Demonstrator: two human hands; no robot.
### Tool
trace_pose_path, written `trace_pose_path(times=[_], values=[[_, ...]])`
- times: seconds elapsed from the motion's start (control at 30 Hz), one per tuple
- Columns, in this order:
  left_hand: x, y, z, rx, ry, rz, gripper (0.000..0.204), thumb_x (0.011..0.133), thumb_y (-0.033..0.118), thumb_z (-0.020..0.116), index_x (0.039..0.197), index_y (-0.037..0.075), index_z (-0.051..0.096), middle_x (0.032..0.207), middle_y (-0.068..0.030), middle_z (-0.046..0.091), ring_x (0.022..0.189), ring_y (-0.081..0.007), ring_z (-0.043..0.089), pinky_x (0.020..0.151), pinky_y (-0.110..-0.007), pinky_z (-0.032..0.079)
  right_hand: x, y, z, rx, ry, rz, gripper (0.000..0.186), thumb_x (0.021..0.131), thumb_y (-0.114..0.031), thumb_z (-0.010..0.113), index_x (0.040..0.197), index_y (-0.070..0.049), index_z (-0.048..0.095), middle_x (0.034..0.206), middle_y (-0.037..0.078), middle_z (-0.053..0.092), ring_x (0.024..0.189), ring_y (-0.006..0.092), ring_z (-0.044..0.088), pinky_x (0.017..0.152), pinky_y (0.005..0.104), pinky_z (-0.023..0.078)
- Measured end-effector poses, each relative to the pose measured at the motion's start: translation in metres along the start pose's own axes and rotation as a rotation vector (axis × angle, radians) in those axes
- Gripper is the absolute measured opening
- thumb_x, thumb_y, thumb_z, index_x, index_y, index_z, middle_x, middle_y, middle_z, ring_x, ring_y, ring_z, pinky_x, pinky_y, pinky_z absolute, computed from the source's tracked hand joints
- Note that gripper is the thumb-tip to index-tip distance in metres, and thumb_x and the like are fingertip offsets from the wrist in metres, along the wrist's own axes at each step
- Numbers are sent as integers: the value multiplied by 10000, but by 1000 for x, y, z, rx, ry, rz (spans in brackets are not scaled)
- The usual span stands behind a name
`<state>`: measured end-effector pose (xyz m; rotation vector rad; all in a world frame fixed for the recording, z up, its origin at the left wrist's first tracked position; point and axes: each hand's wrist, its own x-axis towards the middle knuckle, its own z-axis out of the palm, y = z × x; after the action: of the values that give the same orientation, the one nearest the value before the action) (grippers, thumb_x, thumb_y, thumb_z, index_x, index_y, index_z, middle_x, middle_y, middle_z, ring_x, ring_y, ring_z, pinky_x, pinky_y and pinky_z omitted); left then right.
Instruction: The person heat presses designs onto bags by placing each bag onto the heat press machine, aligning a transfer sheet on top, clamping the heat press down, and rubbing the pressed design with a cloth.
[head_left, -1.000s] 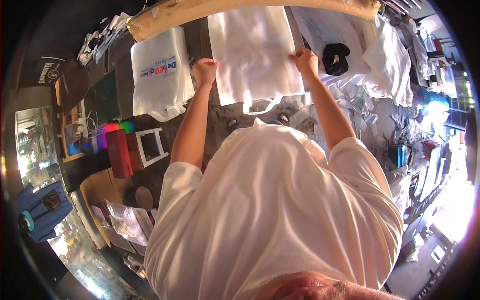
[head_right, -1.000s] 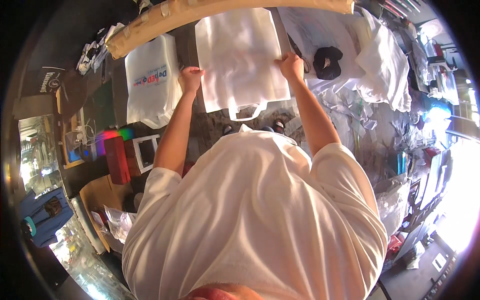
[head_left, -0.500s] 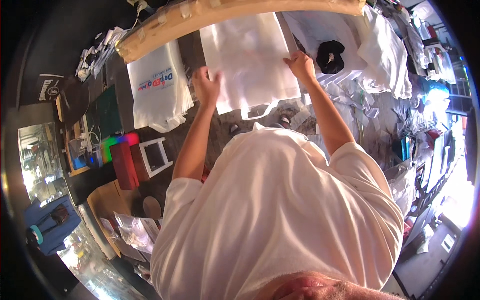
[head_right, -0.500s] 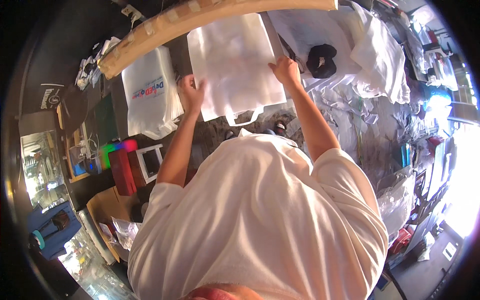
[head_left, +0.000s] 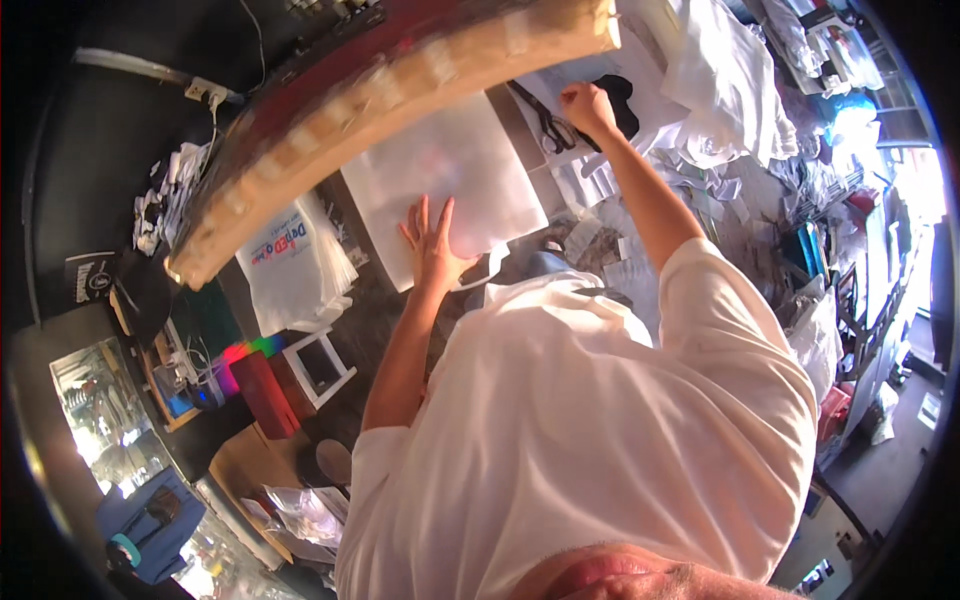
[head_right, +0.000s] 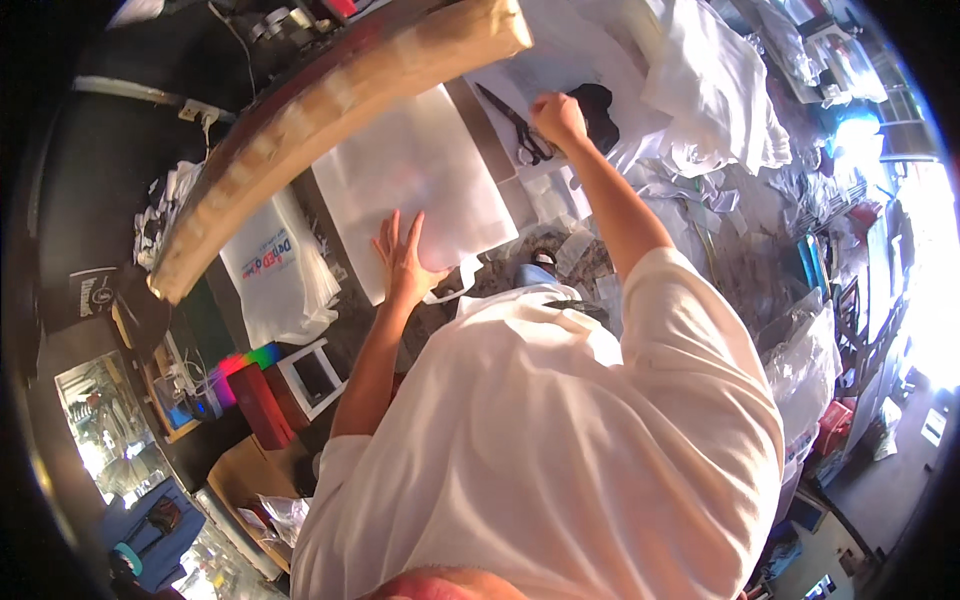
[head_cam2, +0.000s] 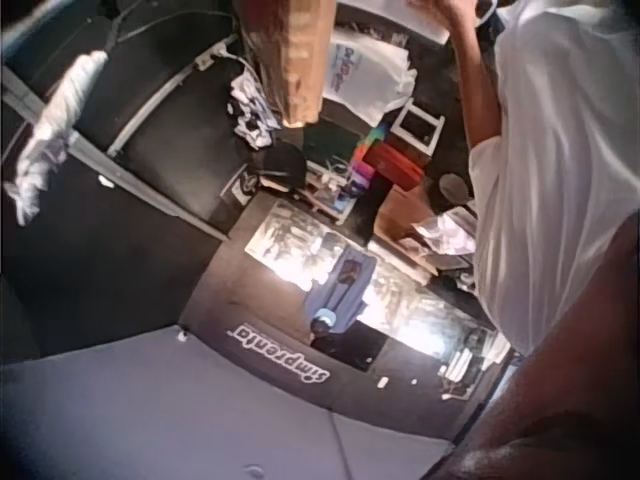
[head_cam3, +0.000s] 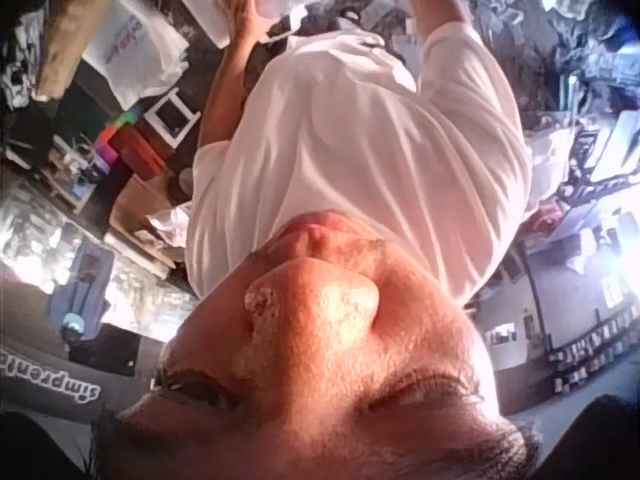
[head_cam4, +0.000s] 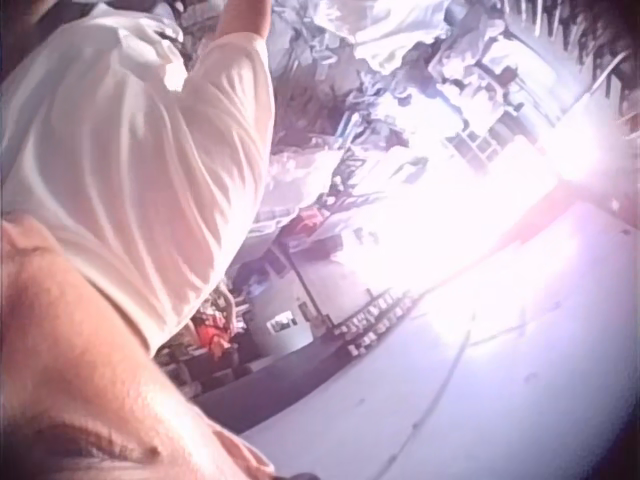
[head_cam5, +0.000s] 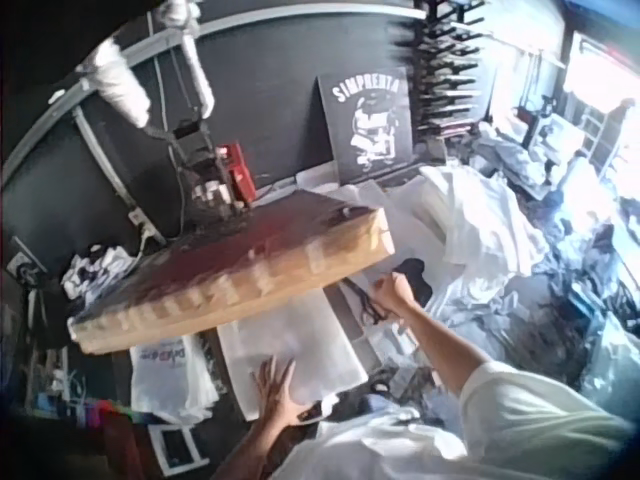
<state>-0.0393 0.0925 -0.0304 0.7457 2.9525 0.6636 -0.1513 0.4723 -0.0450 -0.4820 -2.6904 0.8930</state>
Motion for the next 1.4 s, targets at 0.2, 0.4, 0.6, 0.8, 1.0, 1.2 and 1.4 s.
trace_pose_path(times=[0.2, 0.4, 0.6, 0.8, 1.0, 1.2, 1.4], values=[[9, 17, -10, 63, -50, -47, 1154, 474, 273, 959, 1481, 203, 401, 1576, -175, 242, 1429, -419, 266, 1132, -684, 215, 103, 76, 19, -94, -77, 167, 381, 790, -198, 690, 1161, -115, 674, 1187, 171, 675, 1122, 364, 624, 941, 428, 509], [13, 28, -21, 44, -190, -143, 1189, 488, 277, 962, 1507, 214, 352, 1597, -175, 207, 1460, -428, 222, 1138, -685, 218, 132, 75, 39, -479, -168, 66, 782, 836, -408, 727, 1505, -198, 381, 1567, 117, 349, 1396, 379, 373, 1114, 541, 351], [14, 27, -28, -40, -245, -117, 1210, 498, 290, 959, 1526, 202, 326, 1610, -184, 177, 1462, -437, 211, 1148, -674, 196, 149, 98, 29, -601, -412, -54, 807, 802, -450, 751, 1504, -329, 373, 1561, 49, 364, 1386, 370, 387, 1113, 559, 344], [12, 24, -27, -75, -285, -173, 1212, 507, 311, 954, 1532, 196, 317, 1611, -190, 172, 1465, -440, 198, 1153, -667, 188, 161, 108, 37, -394, -261, 115, 836, 811, -558, 710, 1462, -121, 420, 1460, 168, 432, 1343, 360, 411, 1065, 466, 424], [9, 25, -25, -87, -271, -135, 1219, 508, 322, 953, 1535, 183, 311, 1609, -198, 170, 1466, -438, 190, 1160, -654, 183, 165, 90, 26, -389, -166, 349, 885, 699, -636, 779, 1352, -94, 530, 1406, 159, 470, 1334, 368, 398, 1043, 493, 425], [21, 39, -35, -118, -245, -25, 1220, 506, 324, 953, 1533, 167, 313, 1602, -212, 180, 1460, -449, 189, 1163, -633, 191, 186, 109, 37, -345, -45, 399, 719, 695, -553, 818, 1251, -148, 609, 1306, 143, 576, 1240, 339, 524, 981, 484, 472], [9, 22, -29, -137, -237, -76, 1233, 501, 344, 952, 1535, 156, 308, 1589, -215, 206, 1453, -453, 199, 1165, -631, 177, 189, 137, 45, 114, 151, 296, 387, 786, -388, 758, 1093, -153, 732, 1042, 99, 735, 984, 293, 697, 847, 369, 549]])
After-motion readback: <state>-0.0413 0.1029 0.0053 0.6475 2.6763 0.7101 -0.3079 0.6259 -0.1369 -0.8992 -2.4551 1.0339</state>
